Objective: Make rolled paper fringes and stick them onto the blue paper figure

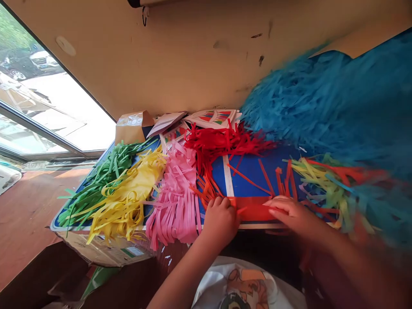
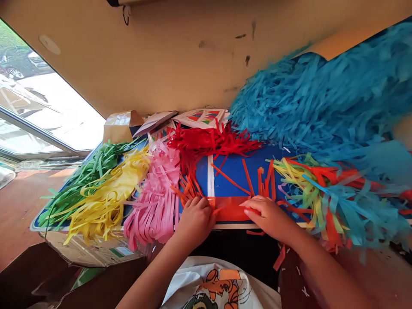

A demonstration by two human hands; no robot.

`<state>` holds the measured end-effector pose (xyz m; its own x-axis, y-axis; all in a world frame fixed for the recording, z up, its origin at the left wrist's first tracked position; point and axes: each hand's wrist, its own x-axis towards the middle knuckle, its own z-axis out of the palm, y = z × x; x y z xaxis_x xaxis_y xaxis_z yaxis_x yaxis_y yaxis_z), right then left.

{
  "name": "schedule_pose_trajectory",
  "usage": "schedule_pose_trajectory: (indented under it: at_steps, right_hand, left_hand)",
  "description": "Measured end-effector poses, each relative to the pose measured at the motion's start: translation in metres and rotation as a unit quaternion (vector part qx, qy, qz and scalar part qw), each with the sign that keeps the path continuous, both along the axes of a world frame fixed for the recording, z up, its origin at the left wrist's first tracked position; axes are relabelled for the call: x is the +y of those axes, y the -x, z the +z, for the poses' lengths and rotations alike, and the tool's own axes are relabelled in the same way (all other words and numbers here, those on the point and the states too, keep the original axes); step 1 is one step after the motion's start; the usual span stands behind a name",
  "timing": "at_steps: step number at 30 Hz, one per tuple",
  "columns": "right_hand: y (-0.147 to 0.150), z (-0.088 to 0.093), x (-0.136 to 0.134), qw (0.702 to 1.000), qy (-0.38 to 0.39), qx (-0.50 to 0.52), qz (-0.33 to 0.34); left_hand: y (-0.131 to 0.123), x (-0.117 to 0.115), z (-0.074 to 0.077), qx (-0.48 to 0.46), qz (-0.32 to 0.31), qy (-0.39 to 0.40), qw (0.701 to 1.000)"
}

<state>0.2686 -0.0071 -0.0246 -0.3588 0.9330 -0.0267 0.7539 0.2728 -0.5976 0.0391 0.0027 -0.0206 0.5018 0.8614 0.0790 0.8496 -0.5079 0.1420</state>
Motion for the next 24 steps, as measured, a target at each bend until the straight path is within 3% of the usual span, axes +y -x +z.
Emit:
schedule_pose_trajectory:
  at_steps: [3,6,14,20,24]
  right_hand:
    - [0.005,0.008,0.01,0.994,0.049,-0.078,-0.066]
    - [0.01,0.013,0.017,0.976,0.054,-0.177,-0.118]
    - [0.017,0.019,0.025,0.974,0.066,-0.169,-0.136]
    - [0.011,0.019,0.007,0.993,-0.105,-0.048,-0.034]
    - [0.0,0.0,-0.015,0.977,-0.213,-0.022,0.015]
  left_hand:
    - [-0.003,0.006,0.001,0.03,0.024,0.0,0.999]
    - [-0.007,0.01,0.002,0.059,0.008,-0.008,0.998]
    - [-0.006,0.023,0.008,0.062,-0.04,-0.012,0.997]
    - [-0.003,0.01,0.016,-0.091,-0.015,-0.096,0.991]
    - [-0.007,0.005,0.018,-0.109,-0.155,-0.03,0.981]
